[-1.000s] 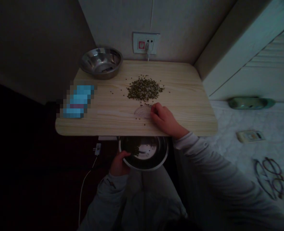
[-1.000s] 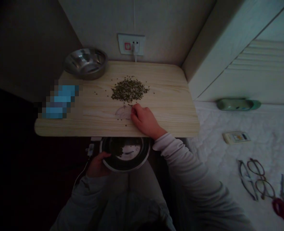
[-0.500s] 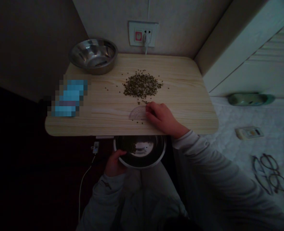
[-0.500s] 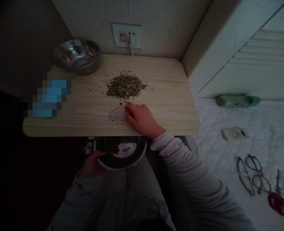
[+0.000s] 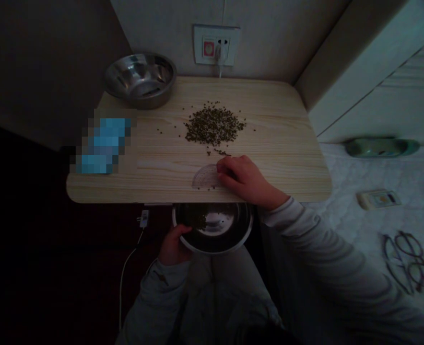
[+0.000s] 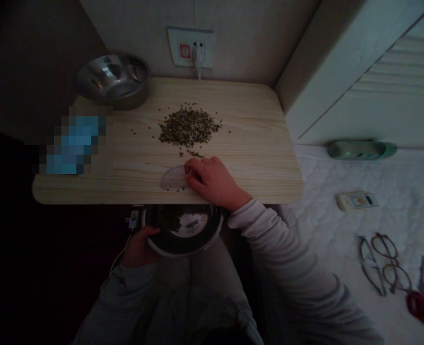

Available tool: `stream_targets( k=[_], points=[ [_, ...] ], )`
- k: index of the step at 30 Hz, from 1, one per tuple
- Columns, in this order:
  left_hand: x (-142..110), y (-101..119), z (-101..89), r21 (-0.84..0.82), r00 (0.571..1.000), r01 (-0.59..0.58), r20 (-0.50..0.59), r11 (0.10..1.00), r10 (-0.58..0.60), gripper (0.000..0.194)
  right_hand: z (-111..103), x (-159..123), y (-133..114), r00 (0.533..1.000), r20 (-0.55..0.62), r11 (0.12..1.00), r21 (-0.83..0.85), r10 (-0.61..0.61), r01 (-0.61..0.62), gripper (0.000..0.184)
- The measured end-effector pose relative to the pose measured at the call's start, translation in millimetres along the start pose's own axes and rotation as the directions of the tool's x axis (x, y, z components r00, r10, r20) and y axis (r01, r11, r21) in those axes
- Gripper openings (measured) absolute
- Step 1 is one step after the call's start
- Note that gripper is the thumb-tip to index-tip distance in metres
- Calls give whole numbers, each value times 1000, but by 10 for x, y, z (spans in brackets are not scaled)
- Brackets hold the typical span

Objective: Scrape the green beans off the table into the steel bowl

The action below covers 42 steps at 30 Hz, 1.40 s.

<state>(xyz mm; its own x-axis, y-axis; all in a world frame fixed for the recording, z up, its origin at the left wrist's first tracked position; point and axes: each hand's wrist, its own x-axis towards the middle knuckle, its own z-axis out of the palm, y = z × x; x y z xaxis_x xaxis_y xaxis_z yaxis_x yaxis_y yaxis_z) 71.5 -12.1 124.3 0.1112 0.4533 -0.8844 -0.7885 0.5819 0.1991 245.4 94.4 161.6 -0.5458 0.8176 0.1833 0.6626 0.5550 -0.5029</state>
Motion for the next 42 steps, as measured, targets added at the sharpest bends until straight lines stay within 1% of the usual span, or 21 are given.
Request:
stream_targets(
  k=[2,4,8,10,16,22,27,29,32,36,39,42],
  points=[
    [14,-13,-35,11,998,-12,54,1000,11,17,-3,-3,1,1000,5,1000,1,0,0,15],
    [5,-19,-31,17,997,-22,81,1000,20,17,-6,-3,2,1000,11,1000,2,0,0,15],
    [-16,-14,23,-2,1000,2,-3,1000,-2,23,-9,-1,6,1000,23,1000,0,-3,3,15],
    [-8,-12,22,-15,1000,7,-7,1000,-7,22,-7,-1,11,1000,27,1000,-2,-10,10,15],
    [13,-19,-58,47,994,26,102,999,-31,20,-7,-11,6,999,35,1000,-9,-19,19,16],
    [57,-15,-68,-3,999,-7,43,1000,7,21,5,-74,-77,998,55,1000,-16,-25,26,17],
    [21,18,-42,36,998,27,59,999,-29,22,19,-139,-167,996,78,999,-20,-39,40,18],
    [-6,22,-20,24,997,34,69,999,-35,22,16,-161,-201,993,101,997,-29,-64,67,15],
    [-24,15,14,-3,997,56,51,998,-56,23,12,-185,-231,984,140,993,-31,-108,113,12],
    [13,-4,10,-10,998,60,-12,998,-60,25,5,-190,-221,987,136,996,27,-90,87,11],
    [74,-29,-48,-20,999,39,3,999,-39,24,-17,-182,-207,993,101,992,119,-56,44,8],
    [119,-70,-92,-7,999,48,22,999,-47,21,-51,-182,-209,997,74,965,259,19,-37,4]
  ],
)
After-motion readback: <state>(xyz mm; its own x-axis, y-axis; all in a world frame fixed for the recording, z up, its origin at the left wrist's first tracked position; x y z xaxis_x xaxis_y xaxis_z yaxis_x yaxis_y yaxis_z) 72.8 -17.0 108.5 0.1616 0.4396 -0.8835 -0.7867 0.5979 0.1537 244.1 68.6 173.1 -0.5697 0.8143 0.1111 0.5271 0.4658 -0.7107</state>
